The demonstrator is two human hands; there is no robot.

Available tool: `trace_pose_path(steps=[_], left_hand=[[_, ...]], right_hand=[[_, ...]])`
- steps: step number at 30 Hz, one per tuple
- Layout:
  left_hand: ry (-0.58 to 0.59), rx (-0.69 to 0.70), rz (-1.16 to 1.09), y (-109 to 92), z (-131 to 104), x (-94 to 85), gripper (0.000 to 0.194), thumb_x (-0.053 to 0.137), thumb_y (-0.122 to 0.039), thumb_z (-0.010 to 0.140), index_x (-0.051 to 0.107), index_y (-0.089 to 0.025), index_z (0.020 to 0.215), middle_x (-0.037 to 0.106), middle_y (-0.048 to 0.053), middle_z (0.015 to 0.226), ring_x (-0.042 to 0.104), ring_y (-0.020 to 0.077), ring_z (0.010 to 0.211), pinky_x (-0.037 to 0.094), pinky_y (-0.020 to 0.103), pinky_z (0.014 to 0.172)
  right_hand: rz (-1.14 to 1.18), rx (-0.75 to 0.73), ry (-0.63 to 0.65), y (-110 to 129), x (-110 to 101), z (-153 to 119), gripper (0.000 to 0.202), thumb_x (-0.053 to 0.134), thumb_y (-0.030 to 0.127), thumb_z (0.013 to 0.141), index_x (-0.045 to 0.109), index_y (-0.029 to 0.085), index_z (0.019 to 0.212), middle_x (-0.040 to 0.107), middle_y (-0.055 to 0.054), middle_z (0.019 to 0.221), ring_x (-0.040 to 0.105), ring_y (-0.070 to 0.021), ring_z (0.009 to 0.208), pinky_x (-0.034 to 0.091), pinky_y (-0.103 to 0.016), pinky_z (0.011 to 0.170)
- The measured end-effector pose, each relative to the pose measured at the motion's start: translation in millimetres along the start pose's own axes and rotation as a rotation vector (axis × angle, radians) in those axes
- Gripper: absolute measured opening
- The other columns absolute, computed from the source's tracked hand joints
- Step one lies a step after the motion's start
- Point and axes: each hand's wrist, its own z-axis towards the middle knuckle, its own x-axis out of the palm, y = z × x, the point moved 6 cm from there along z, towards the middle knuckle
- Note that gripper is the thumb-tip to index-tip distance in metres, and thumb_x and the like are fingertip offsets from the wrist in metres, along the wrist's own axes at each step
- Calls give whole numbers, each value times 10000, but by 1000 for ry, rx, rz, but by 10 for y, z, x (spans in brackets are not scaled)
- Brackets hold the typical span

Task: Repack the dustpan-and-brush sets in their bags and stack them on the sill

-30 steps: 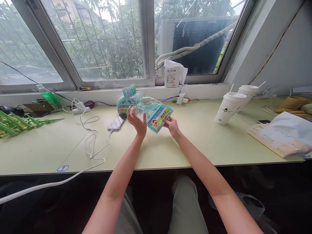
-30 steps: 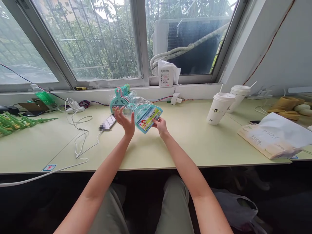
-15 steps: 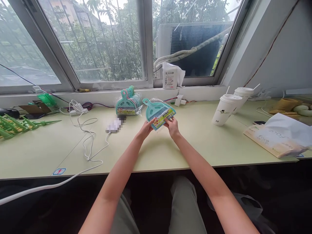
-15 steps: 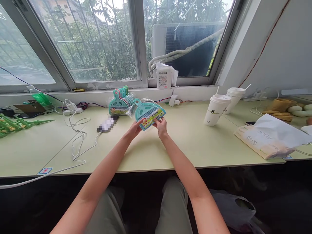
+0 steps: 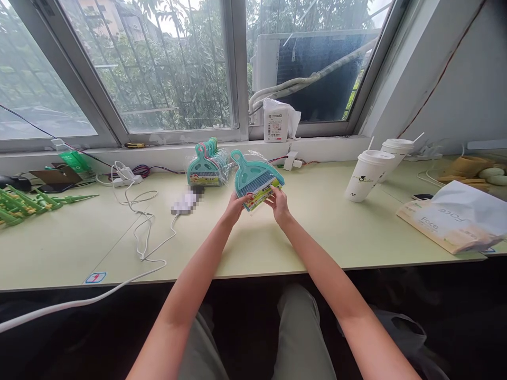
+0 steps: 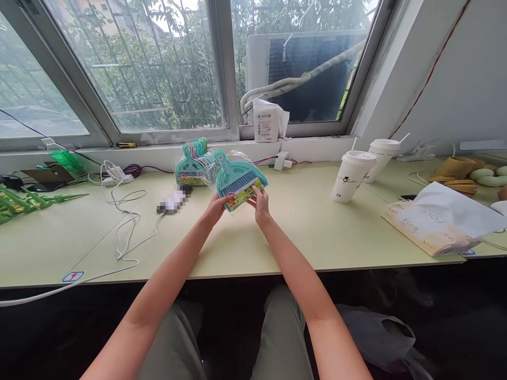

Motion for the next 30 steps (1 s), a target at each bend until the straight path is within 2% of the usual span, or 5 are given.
trace_pose_path(steps=[7,16,20,26,30], left_hand=[[90,25,60,-6,12,-23,603,762,-321,622,558,-198,1176,681,73,1106,608,310,1091,464,466,967],[167,-8,99,-20,-52,63,592,756,-315,648,552,-183,1189,647,94,1190,573,321,1131,442,453,951],[146,8,83,-47,-52,58,561,753,-305,650,563,-184,1164,654,85,1171,585,296,1108,450,414,932],[6,41,38,-147,-16,-94,566,764,-287,624,573,-187,1147,680,66,1087,606,267,1063,465,378,910],[34,8,109,-170,-53,-59,550,759,-334,654,581,-182,1152,669,84,1127,611,272,1068,486,376,883]], right_hand=[[104,2,-77,55,-191,99,165,660,238,732,524,219,823,664,18,769,654,-121,703,592,-245,692],[76,6,-200,36,-262,66,283,761,344,668,557,201,800,655,17,735,631,-120,635,577,-231,564],[70,-12,-117,71,-228,88,299,753,372,668,566,218,843,674,18,793,653,-131,707,576,-233,595],[90,-3,190,75,60,33,319,800,269,614,606,201,857,712,-18,930,678,-169,898,575,-278,810],[58,33,164,-5,83,14,294,819,195,585,635,171,813,720,-42,896,680,-207,920,574,-335,856]])
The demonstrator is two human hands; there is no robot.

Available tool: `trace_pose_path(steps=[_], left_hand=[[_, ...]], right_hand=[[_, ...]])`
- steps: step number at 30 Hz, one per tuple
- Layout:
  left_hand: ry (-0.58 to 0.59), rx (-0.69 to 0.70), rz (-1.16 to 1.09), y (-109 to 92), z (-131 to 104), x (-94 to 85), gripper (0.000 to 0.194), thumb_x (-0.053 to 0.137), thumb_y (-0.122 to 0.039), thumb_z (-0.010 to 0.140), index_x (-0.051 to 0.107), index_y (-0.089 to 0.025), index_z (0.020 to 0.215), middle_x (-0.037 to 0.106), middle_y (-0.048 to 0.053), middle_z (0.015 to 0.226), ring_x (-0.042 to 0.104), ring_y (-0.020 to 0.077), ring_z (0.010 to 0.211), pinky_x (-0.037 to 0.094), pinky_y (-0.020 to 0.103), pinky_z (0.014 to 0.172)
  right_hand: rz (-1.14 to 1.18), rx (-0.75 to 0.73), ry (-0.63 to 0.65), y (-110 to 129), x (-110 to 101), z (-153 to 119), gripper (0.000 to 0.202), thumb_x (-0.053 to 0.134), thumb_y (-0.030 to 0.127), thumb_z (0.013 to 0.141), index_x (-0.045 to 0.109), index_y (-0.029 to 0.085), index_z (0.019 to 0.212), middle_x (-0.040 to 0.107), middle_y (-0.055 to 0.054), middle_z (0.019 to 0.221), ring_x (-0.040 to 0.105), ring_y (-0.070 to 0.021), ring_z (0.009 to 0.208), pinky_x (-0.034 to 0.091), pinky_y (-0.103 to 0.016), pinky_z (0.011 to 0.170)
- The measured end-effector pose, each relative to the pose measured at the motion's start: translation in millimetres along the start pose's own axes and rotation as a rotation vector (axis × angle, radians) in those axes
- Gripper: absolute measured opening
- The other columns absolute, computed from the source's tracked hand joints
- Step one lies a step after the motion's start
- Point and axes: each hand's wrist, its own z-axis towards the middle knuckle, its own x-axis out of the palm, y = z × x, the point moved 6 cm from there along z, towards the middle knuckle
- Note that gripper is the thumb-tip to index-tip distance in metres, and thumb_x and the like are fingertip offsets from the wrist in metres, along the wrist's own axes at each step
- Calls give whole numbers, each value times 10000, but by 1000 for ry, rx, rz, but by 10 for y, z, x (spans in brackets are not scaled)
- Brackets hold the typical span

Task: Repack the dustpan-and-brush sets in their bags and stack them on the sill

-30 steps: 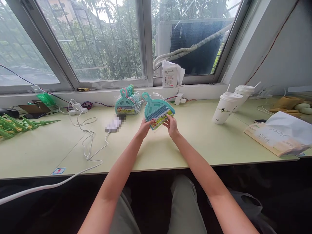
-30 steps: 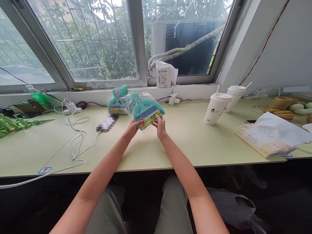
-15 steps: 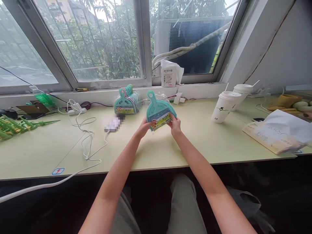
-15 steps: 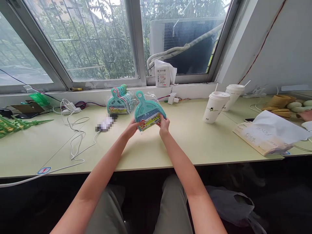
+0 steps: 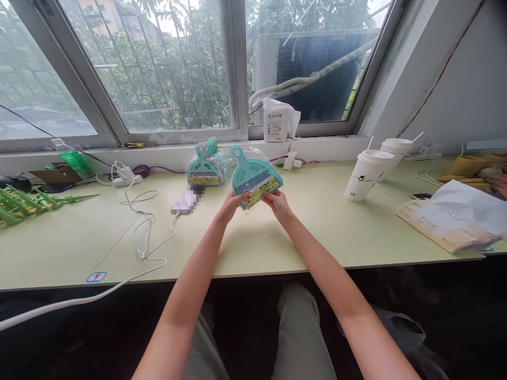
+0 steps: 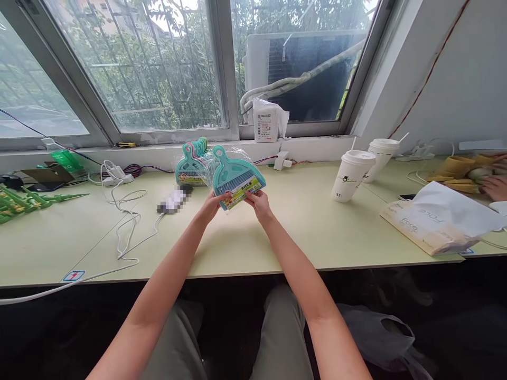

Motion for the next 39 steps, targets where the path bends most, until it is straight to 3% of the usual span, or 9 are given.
trace_pose_path(steps=[6,12,18,24,26,28,31,35,39], left_hand=[[306,-109,23,39,-138,363,616,675,-441,759,493,-234,1309,570,131,1315,578,303,1157,491,467,900],[82,23,-78,30,-50,197,601,657,-403,783,457,-235,1325,574,97,1307,540,267,1198,468,426,962],[173,-29,-27,104,-67,224,619,685,-314,739,430,-222,1296,653,103,1152,660,255,992,524,427,866],[-111,-72,-111,131,67,-128,575,676,-235,643,472,-193,1179,669,69,1025,703,232,767,571,341,639],[-226,-81,-164,116,93,-299,546,657,-198,630,486,-192,1149,663,55,1009,696,207,743,565,302,586],[-303,-112,-201,112,92,-433,520,644,-177,637,500,-191,1136,663,47,993,690,185,752,560,269,571],[-273,-198,-203,147,70,-493,456,637,-193,668,536,-165,1112,667,69,988,690,182,751,546,242,550],[-128,-296,-139,238,43,-433,437,642,-212,687,573,-136,1112,666,105,1018,692,196,727,536,253,525],[-97,-410,-70,323,11,-456,421,655,-188,694,583,-137,1106,669,102,949,681,182,690,521,242,489]], right_hand=[[66,-110,-119,117,-105,1,252,789,181,613,638,179,814,717,-36,938,663,-221,997,568,-356,898],[19,-105,-89,99,-82,-6,277,795,193,615,649,174,850,712,-51,977,656,-233,1017,572,-372,902],[-25,-54,-122,86,-135,16,240,777,169,659,646,170,861,718,-54,1006,671,-208,989,574,-332,894],[-346,157,147,136,-102,31,323,690,410,789,662,117,921,733,-137,907,710,-217,864,581,-353,838],[-534,-29,106,284,-123,19,309,630,386,839,653,141,1025,715,-136,1019,687,-222,963,550,-387,892],[-785,-349,17,478,-99,-48,319,626,254,838,619,213,1154,627,-100,1243,572,-230,1184,457,-433,1014],[-1121,-681,-8,584,33,-189,469,637,119,797,590,321,1217,437,-15,1456,293,-243,1404,275,-496,1121],[-1163,-716,1,554,58,-203,130,623,238,843,713,308,904,598,-5,1281,411,-258,1299,290,-480,1076],[-962,-647,8,513,-29,-115,93,684,330,789,706,306,702,702,15,1050,543,-232,1101,329,-426,1034]])
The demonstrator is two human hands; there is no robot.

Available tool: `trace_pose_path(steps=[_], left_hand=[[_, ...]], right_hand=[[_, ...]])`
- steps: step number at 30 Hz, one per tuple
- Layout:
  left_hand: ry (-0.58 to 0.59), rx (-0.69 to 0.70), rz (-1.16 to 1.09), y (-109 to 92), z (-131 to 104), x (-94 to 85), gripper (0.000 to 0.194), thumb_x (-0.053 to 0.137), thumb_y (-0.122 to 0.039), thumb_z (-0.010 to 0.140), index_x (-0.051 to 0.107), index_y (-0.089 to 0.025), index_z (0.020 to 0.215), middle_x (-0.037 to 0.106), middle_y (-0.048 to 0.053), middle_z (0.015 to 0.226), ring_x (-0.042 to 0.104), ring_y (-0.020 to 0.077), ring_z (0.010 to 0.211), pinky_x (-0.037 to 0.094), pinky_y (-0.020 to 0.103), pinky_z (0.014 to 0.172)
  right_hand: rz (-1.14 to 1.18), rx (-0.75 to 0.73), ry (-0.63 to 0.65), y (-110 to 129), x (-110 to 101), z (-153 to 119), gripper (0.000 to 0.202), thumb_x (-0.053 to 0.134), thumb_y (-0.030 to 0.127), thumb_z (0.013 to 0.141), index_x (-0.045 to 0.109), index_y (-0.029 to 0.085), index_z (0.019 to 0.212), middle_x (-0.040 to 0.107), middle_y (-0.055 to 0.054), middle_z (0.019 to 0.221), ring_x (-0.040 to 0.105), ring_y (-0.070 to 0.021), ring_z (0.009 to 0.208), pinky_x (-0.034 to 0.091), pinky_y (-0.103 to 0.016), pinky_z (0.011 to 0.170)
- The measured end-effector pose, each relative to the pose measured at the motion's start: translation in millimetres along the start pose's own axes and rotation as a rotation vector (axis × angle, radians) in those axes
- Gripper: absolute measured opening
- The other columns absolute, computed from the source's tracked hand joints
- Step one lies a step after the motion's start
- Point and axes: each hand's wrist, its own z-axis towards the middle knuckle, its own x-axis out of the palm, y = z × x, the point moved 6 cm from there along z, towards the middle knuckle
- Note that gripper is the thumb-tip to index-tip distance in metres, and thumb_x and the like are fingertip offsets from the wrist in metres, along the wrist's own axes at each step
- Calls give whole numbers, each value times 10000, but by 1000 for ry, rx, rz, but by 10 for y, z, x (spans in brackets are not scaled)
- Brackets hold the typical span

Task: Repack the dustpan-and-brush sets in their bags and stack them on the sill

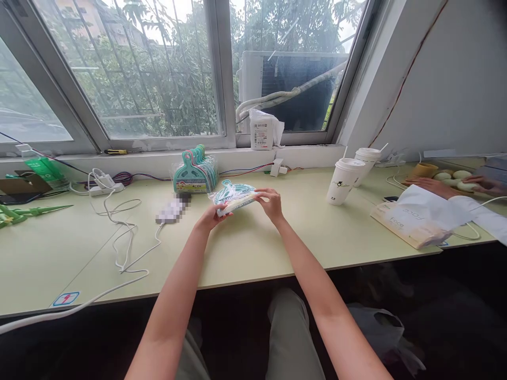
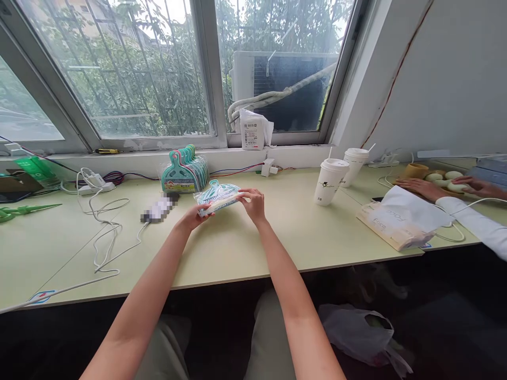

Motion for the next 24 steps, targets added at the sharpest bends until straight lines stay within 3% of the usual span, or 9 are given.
trace_pose_path(steps=[4,8,11,14,17,20,22,24], left_hand=[[123,4,155,-9,-47,47,403,703,-276,721,572,-151,1080,655,87,940,661,150,616,471,222,444],[233,90,315,-51,-112,160,553,735,-365,709,500,-183,1176,641,97,1025,677,169,635,481,252,501],[257,149,366,-90,-130,215,586,743,-402,699,475,-200,1179,645,101,1043,679,174,624,473,254,511],[229,161,375,-130,-143,225,581,737,-467,690,496,-209,1152,665,93,993,664,159,578,436,237,483],[234,176,319,-181,-191,262,614,599,-620,746,504,-210,1193,676,107,987,668,172,606,456,252,524],[253,264,276,-240,-221,326,651,589,-625,743,485,-223,1245,672,112,1049,681,192,735,484,265,610],[166,356,331,-267,-185,312,600,693,-526,690,534,-213,1176,676,90,1011,671,173,720,459,240,598],[9,432,414,-272,-118,237,440,708,-456,683,602,-195,1021,668,58,925,648,147,626,415,222,554]], right_hand=[[-52,124,-20,-210,17,5,113,720,347,729,686,279,644,684,8,1085,523,-236,1109,332,-432,1025],[-130,242,-43,-430,28,-6,167,750,329,666,632,219,621,611,-53,1183,475,-254,1169,361,-441,1015],[60,279,-54,-527,59,-19,266,766,303,624,618,204,821,584,-78,1201,558,-211,1074,440,-383,956],[299,423,25,-641,149,-50,535,787,324,579,566,207,1051,651,-52,1063,636,-177,861,508,-359,840],[447,482,91,-693,197,-45,516,799,337,538,598,187,989,694,-13,886,642,-172,793,519,-346,814],[483,488,-36,-748,101,-8,496,806,309,498,585,192,926,697,0,844,639,-161,773,528,-320,771],[436,496,-127,-780,37,-6,497,802,294,489,550,205,908,694,6,823,638,-157,744,533,-310,724],[350,474,-135,-768,36,-12,465,785,311,512,522,221,885,693,16,794,636,-157,710,531,-309,691]])
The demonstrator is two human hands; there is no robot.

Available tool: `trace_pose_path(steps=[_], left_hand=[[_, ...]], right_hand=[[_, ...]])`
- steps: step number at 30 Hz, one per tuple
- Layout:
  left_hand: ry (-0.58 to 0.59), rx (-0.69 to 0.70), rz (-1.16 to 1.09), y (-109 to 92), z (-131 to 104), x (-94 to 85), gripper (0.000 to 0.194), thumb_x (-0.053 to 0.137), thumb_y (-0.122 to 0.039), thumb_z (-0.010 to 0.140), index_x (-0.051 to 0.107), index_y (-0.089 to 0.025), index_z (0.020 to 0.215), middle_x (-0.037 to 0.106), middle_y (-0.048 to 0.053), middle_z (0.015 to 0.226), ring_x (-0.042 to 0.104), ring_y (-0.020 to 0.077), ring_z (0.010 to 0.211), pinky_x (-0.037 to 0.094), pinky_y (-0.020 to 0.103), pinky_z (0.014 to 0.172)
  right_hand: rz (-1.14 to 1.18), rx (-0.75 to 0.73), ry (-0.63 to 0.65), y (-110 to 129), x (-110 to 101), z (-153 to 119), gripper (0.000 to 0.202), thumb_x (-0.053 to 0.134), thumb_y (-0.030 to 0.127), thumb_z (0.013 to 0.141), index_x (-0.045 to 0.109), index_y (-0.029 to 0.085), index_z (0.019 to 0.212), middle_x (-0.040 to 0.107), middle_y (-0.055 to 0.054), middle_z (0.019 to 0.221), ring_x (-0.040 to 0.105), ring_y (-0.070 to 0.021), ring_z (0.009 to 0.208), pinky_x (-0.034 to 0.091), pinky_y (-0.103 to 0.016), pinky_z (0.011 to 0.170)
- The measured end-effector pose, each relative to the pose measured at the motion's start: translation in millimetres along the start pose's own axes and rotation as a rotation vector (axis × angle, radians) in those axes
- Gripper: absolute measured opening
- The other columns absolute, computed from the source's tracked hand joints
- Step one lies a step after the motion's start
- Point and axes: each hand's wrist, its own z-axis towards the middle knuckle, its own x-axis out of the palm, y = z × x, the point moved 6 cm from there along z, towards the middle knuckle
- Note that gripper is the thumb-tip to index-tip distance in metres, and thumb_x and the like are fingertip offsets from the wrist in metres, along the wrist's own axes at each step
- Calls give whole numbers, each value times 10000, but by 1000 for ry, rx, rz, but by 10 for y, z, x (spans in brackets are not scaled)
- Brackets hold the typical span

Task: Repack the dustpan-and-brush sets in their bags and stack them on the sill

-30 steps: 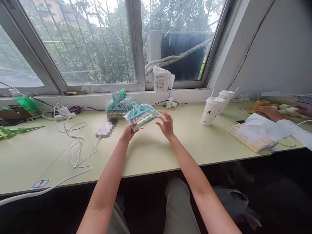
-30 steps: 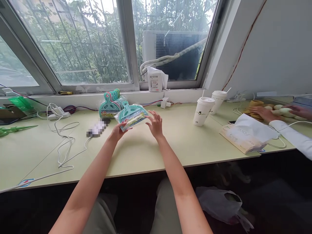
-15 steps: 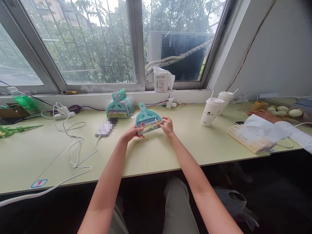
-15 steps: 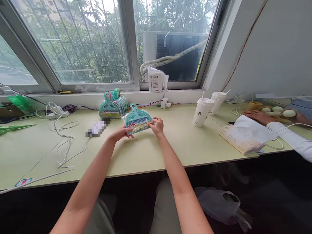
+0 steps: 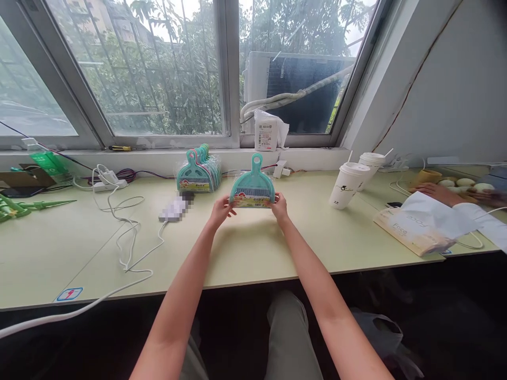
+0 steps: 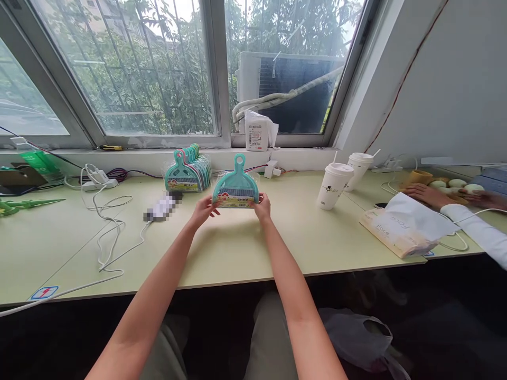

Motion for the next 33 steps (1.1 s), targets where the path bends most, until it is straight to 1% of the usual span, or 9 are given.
trace_pose_path(steps=[3,6,9,11,13,18,23,28,33], left_hand=[[-188,-12,168,136,49,-128,247,610,-438,771,627,-211,869,646,30,830,646,164,625,398,236,572],[-311,-37,330,250,44,-254,209,563,-438,820,621,-245,874,655,56,817,640,248,875,428,299,721],[-403,25,371,288,33,-337,275,578,-438,817,595,-249,1017,649,112,1046,521,292,1137,394,381,901],[-437,60,382,302,44,-361,329,544,-412,843,555,-230,1117,593,130,1184,465,288,1203,355,411,974],[-440,62,418,321,72,-365,299,487,-357,874,547,-214,1130,570,128,1204,467,278,1195,344,424,997],[-414,55,421,359,130,-357,201,454,-213,849,604,-226,983,583,102,1122,501,261,1128,397,421,957],[-367,34,425,381,151,-321,206,446,-169,834,619,-239,919,587,94,1123,486,255,1157,423,418,940],[-334,-1,422,403,163,-299,217,441,-161,833,625,-256,896,595,85,1122,496,249,1149,417,417,962],[-315,-34,427,428,174,-293,223,429,-151,835,621,-250,889,610,79,1091,509,241,1118,435,395,936]], right_hand=[[-139,-55,51,3,110,-38,402,740,350,578,507,238,886,698,21,772,636,-169,677,518,-308,665],[-271,-108,60,-7,222,-5,333,686,337,642,529,241,920,715,0,809,649,-187,706,495,-300,670],[-492,-140,10,-30,294,195,203,654,285,684,573,244,866,727,-26,849,657,-209,766,461,-293,708],[-607,-138,-10,-63,353,420,134,642,248,700,593,247,825,730,-38,864,657,-219,790,439,-287,711],[-669,-135,-7,-109,439,690,136,631,222,712,608,251,843,730,-43,880,653,-224,799,427,-283,700],[-750,-145,-43,-292,699,1364,230,615,215,734,627,244,961,721,-62,947,637,-239,851,432,-301,727],[-776,-119,-71,-591,982,1860,358,611,238,756,609,189,1110,697,-123,1012,627,-263,919,442,-335,774],[-825,-82,-155,-758,1134,2132,416,617,252,783,555,151,1182,669,-179,1039,617,-297,964,441,-373,794],[-859,-113,-254,-706,1151,2121,531,635,264,789,431,153,1266,612,-183,1149,587,-309,1047,445,-375,809]])
